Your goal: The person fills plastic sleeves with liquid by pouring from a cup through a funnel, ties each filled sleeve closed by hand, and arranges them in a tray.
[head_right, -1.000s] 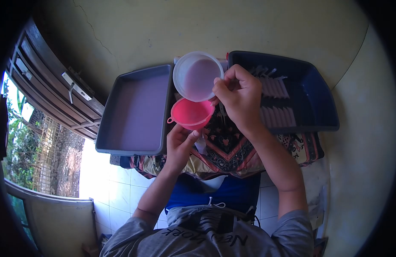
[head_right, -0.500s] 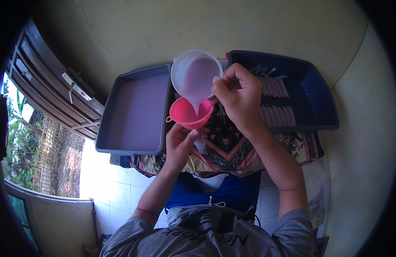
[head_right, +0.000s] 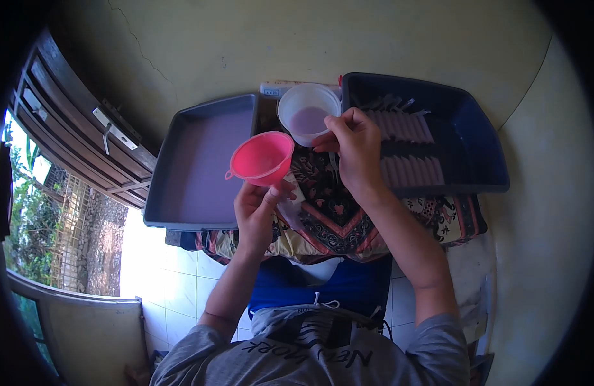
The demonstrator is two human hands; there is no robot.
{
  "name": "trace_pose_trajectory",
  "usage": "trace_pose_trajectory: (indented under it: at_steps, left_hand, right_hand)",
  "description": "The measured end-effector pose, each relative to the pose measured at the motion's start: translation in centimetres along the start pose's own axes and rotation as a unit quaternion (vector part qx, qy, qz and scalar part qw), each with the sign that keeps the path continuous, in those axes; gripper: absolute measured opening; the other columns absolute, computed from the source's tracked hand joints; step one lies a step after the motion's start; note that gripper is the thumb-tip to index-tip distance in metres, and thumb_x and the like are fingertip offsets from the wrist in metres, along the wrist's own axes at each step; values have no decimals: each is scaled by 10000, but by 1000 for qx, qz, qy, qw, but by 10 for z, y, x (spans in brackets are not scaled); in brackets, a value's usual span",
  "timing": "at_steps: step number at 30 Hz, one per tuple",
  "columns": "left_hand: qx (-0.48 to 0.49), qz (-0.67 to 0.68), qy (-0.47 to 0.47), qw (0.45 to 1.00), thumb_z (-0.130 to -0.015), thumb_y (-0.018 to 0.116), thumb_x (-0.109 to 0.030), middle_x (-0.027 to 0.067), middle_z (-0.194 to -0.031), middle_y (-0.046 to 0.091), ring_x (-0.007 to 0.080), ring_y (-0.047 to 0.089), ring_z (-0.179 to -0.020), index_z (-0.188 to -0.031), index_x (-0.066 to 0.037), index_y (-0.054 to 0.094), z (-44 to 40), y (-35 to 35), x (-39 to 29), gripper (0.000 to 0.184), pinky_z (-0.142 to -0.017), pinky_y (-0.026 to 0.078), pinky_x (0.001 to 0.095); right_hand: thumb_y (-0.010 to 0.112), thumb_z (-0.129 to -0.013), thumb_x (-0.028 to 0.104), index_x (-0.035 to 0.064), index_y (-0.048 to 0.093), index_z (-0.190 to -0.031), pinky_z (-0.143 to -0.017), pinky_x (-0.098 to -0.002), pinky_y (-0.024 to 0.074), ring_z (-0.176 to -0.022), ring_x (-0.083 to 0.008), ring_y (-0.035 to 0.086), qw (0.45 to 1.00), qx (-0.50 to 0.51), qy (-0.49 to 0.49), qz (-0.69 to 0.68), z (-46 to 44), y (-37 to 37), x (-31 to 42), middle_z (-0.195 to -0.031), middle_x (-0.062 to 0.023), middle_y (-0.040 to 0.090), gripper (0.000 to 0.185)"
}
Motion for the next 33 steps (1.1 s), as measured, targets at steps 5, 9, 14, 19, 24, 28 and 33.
trace_pose_trajectory:
  at_steps: [5, 9, 14, 19, 24, 28, 33]
  left_hand:
    - [-29, 1, 19, 999, -909, 597, -142, 93, -893, 663, 147, 623, -776, -1058, 27, 549, -3, -11, 1, 230, -740, 469, 271]
    - [-39, 2, 23, 999, -912, 590, -133, 96, -896, 660, 151, 624, -781, -1066, 32, 546, -2, -16, 2, 230, -741, 478, 277]
    - [-39, 5, 27, 999, -912, 588, -123, 102, -901, 658, 157, 624, -782, -1072, 38, 541, -1, -17, 5, 231, -747, 480, 284]
    - [-40, 10, 23, 999, -911, 589, -120, 103, -896, 656, 158, 623, -785, -1071, 40, 539, 0, -19, 7, 232, -749, 481, 287]
    - [-39, 15, 14, 999, -914, 584, -126, 102, -887, 657, 156, 622, -784, -1065, 40, 539, 1, -21, 9, 229, -748, 483, 287]
    - [-35, 7, 16, 999, -914, 584, -129, 102, -884, 656, 153, 621, -781, -1059, 38, 540, 0, -20, 12, 226, -743, 485, 288]
    - [-44, 7, 12, 999, -911, 590, -133, 100, -879, 656, 152, 620, -773, -1050, 34, 545, 0, -20, 12, 221, -735, 482, 284]
  right_hand:
    - [591, -858, 61, 15, 502, -748, -521, -266, 564, -564, -191, 653, 996, -43, 66, 30, 9, -27, -65, -672, -115, 610, 149]
    - [586, -865, 63, 20, 496, -753, -515, -262, 559, -565, -188, 652, 995, -31, 68, 70, 19, -36, -102, -678, -101, 606, 150]
    - [579, -873, 65, 36, 482, -755, -554, -278, 568, -575, -187, 650, 990, -45, 113, 70, 21, -40, -125, -676, -73, 581, 156]
    - [580, -873, 66, 41, 481, -759, -566, -289, 573, -590, -196, 653, 988, -51, 140, 32, 23, -49, -153, -690, -62, 559, 153]
    - [575, -871, 45, 21, 479, -782, -531, -292, 578, -583, -213, 663, 988, -64, 137, 10, 21, -61, -167, -688, -95, 593, 133]
    - [605, -882, 137, 28, 481, -747, -513, -290, 571, -547, -199, 642, 985, -66, 157, 32, 25, -69, -164, -666, -70, 564, 213]
    - [595, -901, 235, 66, 493, -713, -504, -261, 542, -494, -163, 597, 951, -28, 281, 124, 51, -77, -162, -642, -38, 532, 272]
Point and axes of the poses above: each hand's wrist, its own z-axis away from the middle knuckle, its own y-axis out of the palm, x = y × z, the point moved 9 cm from there along -z, towards the middle knuckle
